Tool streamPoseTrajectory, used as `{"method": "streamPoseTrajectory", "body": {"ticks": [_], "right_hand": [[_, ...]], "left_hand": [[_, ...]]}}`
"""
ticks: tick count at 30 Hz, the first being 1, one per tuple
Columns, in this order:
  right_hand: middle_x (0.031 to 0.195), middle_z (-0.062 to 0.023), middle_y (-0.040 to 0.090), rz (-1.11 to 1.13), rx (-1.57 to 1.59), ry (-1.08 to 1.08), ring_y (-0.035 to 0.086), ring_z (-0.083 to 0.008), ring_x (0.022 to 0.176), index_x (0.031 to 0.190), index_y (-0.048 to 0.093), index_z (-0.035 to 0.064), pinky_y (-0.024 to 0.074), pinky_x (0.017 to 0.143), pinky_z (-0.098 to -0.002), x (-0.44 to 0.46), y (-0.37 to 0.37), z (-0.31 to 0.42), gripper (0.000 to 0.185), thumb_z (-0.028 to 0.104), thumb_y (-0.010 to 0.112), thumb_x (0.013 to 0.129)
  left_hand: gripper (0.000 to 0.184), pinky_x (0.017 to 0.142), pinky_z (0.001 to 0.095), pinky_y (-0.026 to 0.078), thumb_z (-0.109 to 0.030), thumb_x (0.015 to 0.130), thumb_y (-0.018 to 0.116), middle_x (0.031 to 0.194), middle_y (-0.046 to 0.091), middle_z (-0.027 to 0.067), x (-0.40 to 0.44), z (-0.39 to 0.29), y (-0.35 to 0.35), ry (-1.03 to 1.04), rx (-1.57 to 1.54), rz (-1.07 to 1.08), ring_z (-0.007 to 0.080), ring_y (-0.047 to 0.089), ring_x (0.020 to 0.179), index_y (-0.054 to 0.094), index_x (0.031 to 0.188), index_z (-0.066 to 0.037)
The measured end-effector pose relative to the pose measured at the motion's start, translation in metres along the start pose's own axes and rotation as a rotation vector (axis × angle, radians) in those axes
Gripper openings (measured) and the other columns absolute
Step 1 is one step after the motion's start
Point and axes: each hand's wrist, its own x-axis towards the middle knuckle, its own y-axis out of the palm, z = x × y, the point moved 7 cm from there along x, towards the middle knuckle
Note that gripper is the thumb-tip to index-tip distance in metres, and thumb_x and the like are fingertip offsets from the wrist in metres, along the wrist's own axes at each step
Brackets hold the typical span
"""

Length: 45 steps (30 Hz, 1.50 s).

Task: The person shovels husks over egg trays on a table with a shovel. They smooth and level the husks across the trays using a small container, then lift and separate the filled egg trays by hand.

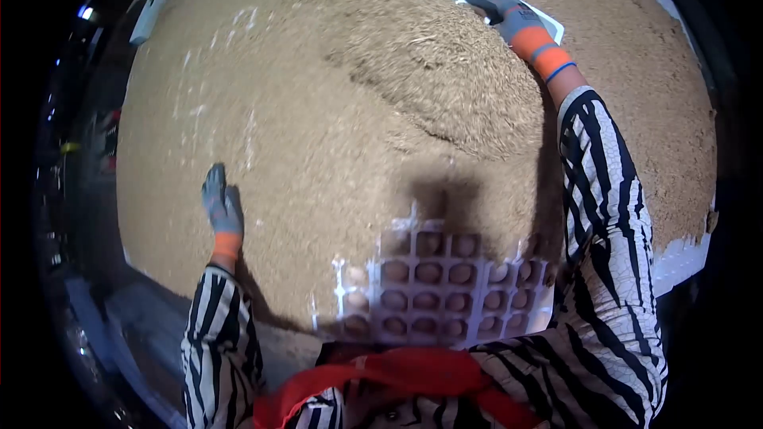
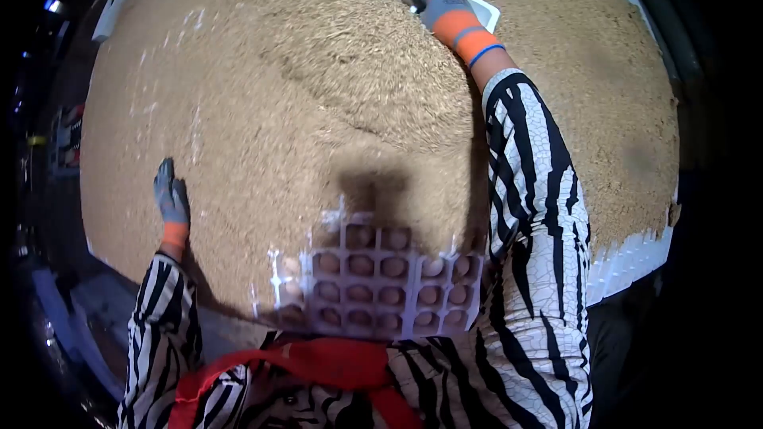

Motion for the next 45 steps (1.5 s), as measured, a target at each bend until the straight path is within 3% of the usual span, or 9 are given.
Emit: {"method": "streamPoseTrajectory", "body": {"ticks": [6,8,9,20,25,30,36,42,45], "right_hand": [[0.121,-0.0163,0.056,0.306,-0.001,-0.234,0.056,-0.0329,0.107,0.131,0.048,0.0236,0.0459,0.089,-0.0396,-0.054,0.030,0.230,0.054,0.004,0.047,0.080],[0.124,-0.0139,0.055,0.416,-0.022,-0.228,0.056,-0.0320,0.109,0.131,0.048,0.0234,0.0443,0.093,-0.0384,-0.073,0.042,0.282,0.055,0.003,0.047,0.081],[0.127,-0.0132,0.053,0.415,-0.014,-0.280,0.055,-0.0318,0.110,0.132,0.047,0.0242,0.0435,0.094,-0.0386,-0.081,0.057,0.304,0.056,0.003,0.047,0.081],[0.124,-0.0047,0.054,0.323,-0.145,-0.347,0.052,-0.0295,0.105,0.128,0.051,0.0256,0.0441,0.091,-0.0378,-0.169,0.042,0.338,0.058,0.002,0.056,0.076],[0.121,-0.0093,0.058,0.024,-0.269,0.240,0.054,-0.0306,0.109,0.125,0.055,0.0212,0.0441,0.093,-0.0367,-0.284,-0.049,0.283,0.058,-0.003,0.054,0.072],[0.128,-0.0134,0.053,-0.190,-0.191,0.761,0.050,-0.0293,0.119,0.127,0.053,0.0156,0.0390,0.100,-0.0341,-0.356,-0.064,0.358,0.055,0.006,0.053,0.073],[0.095,-0.0206,0.063,-0.166,-0.137,0.517,0.061,-0.0399,0.084,0.119,0.054,0.0095,0.0492,0.076,-0.0474,-0.261,0.074,0.534,0.043,0.019,0.060,0.078],[0.115,-0.0209,0.056,0.134,-0.210,0.152,0.060,-0.0354,0.090,0.130,0.047,0.0074,0.0484,0.073,-0.0471,-0.180,0.219,0.695,0.052,0.014,0.051,0.078],[0.119,-0.0152,0.056,0.195,-0.390,0.499,0.060,-0.0316,0.094,0.129,0.048,0.0102,0.0480,0.076,-0.0434,-0.208,0.167,0.633,0.051,0.017,0.053,0.079]], "left_hand": [[0.043,0.104,0.0372,0.032,-0.017,0.093,0.045,0.134,0.046,0.0166,-0.003,0.030,0.013,0.032,0.133,0.084,0.0311,0.043,0.122,0.042,0.133,-0.002],[0.042,0.107,0.0337,0.028,-0.023,0.098,0.039,0.137,0.044,0.0092,-0.012,0.054,0.033,-0.747,-1.102,-0.076,0.0218,0.040,0.126,0.042,0.135,-0.003],[0.042,0.107,0.0344,0.028,-0.023,0.097,0.041,0.137,0.044,0.0100,-0.015,0.059,0.038,-0.806,-1.187,-0.139,0.0228,0.040,0.126,0.042,0.134,-0.003],[0.050,0.107,0.0461,0.026,-0.027,0.081,0.065,0.136,0.041,0.0191,-0.081,-0.073,-0.028,0.236,-0.355,0.161,0.0368,0.037,0.125,0.050,0.126,-0.009],[0.057,0.109,0.0503,0.016,-0.030,0.082,0.060,0.142,0.032,0.0183,-0.109,-0.138,-0.038,0.505,-0.345,0.197,0.0362,0.029,0.131,0.044,0.134,-0.012],[0.055,0.107,0.0474,0.023,-0.028,0.086,0.057,0.134,0.041,0.0209,-0.095,-0.006,-0.070,0.311,-0.546,0.001,0.0379,0.037,0.125,0.042,0.134,-0.008],[0.036,0.098,0.0397,0.036,-0.013,0.089,0.052,0.121,0.056,0.0201,-0.125,0.255,-0.062,-0.013,-0.462,-0.188,0.0326,0.052,0.109,0.052,0.122,0.001],[0.043,0.104,0.0412,0.027,-0.023,0.093,0.046,0.134,0.047,0.0152,-0.134,0.298,-0.059,-0.169,-0.054,-0.064,0.0303,0.040,0.125,0.046,0.131,-0.003],[0.054,0.110,0.0420,0.019,-0.040,0.094,0.042,0.147,0.032,0.0079,-0.147,0.301,-0.021,-0.151,0.461,0.015,0.0264,0.027,0.136,0.036,0.140,-0.012]]}}
